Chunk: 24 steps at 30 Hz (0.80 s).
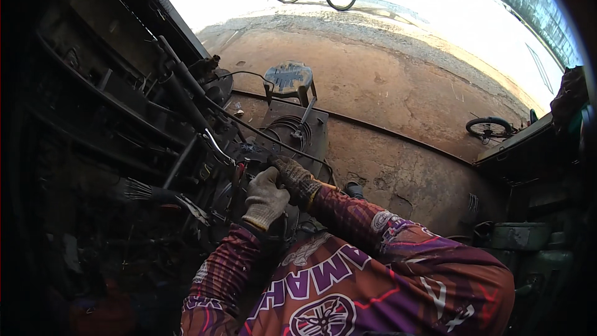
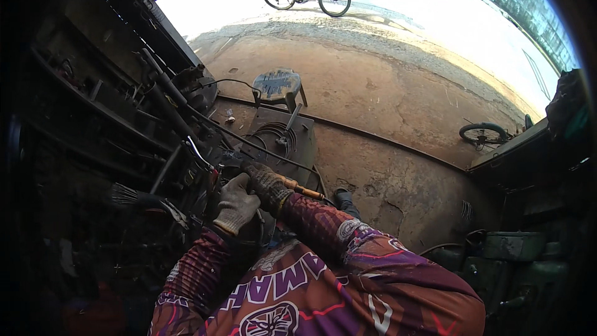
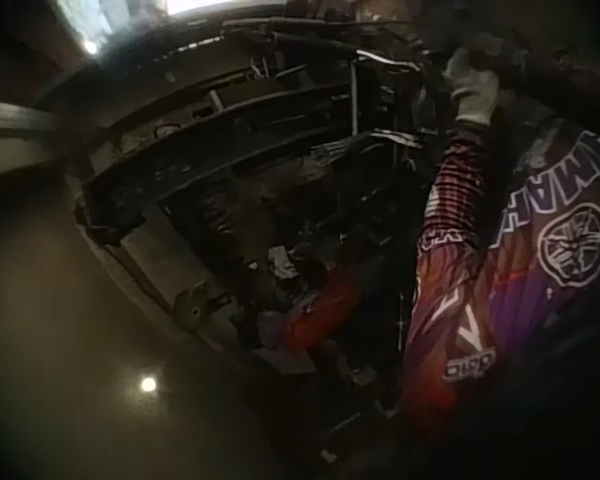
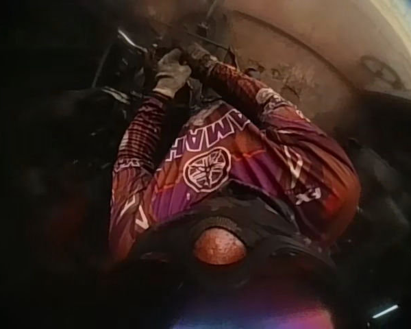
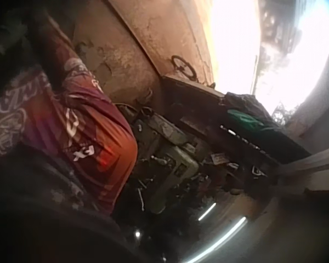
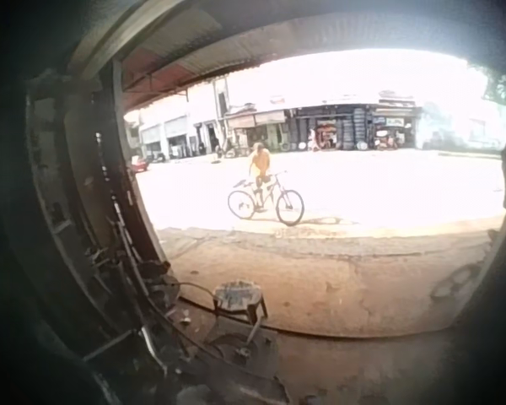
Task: The person welds metal rods attached to a fixture, hammers the metal assembly with a hammer, removes the locking pliers, and turns a bolt using a wrench.
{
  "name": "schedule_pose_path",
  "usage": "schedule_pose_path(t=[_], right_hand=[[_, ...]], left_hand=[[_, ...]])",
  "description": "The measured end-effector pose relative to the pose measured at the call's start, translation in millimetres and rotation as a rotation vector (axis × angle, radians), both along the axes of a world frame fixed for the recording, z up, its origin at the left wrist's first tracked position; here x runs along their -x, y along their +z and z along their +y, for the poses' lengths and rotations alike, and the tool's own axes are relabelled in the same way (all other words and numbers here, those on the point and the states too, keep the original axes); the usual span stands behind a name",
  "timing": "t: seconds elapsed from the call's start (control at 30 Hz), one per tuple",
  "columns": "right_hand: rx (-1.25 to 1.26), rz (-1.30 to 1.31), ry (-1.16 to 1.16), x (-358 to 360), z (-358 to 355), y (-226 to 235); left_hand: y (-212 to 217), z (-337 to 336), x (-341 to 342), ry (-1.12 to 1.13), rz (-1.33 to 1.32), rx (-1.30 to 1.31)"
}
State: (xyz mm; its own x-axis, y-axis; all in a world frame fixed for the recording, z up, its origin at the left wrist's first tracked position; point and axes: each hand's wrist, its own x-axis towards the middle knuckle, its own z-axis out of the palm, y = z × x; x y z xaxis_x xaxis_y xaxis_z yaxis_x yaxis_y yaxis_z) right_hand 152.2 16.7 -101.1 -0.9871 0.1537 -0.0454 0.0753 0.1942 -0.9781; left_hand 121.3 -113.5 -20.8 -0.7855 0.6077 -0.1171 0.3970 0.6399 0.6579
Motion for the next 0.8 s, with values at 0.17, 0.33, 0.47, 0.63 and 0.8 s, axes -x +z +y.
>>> schedule_pose_path(t=[0.17, 0.33, 0.47, 0.63, 0.8], right_hand=[[0.557, -0.137, -0.163, -0.4, -2.3, 10.6], [-0.447, 0.136, 0.090, -30.6, 11.9, 127.2], [-1.158, 0.069, 0.605, -18.3, -5.7, 148.6], [-1.262, 0.171, 0.789, -16.3, -4.8, 141.1], [-1.185, 0.257, 0.561, -16.2, -9.6, 117.0]], left_hand=[[16.2, -3.9, -7.8, -0.040, 0.079, 0.072], [-24.3, -33.5, -38.2, -0.027, 0.535, 0.104], [-28.0, -45.0, -56.0, 0.119, 0.670, 0.206], [-28.8, -49.4, -45.3, 0.140, 0.469, 0.302], [-49.2, -41.6, -42.3, 0.237, 0.548, 0.340]])
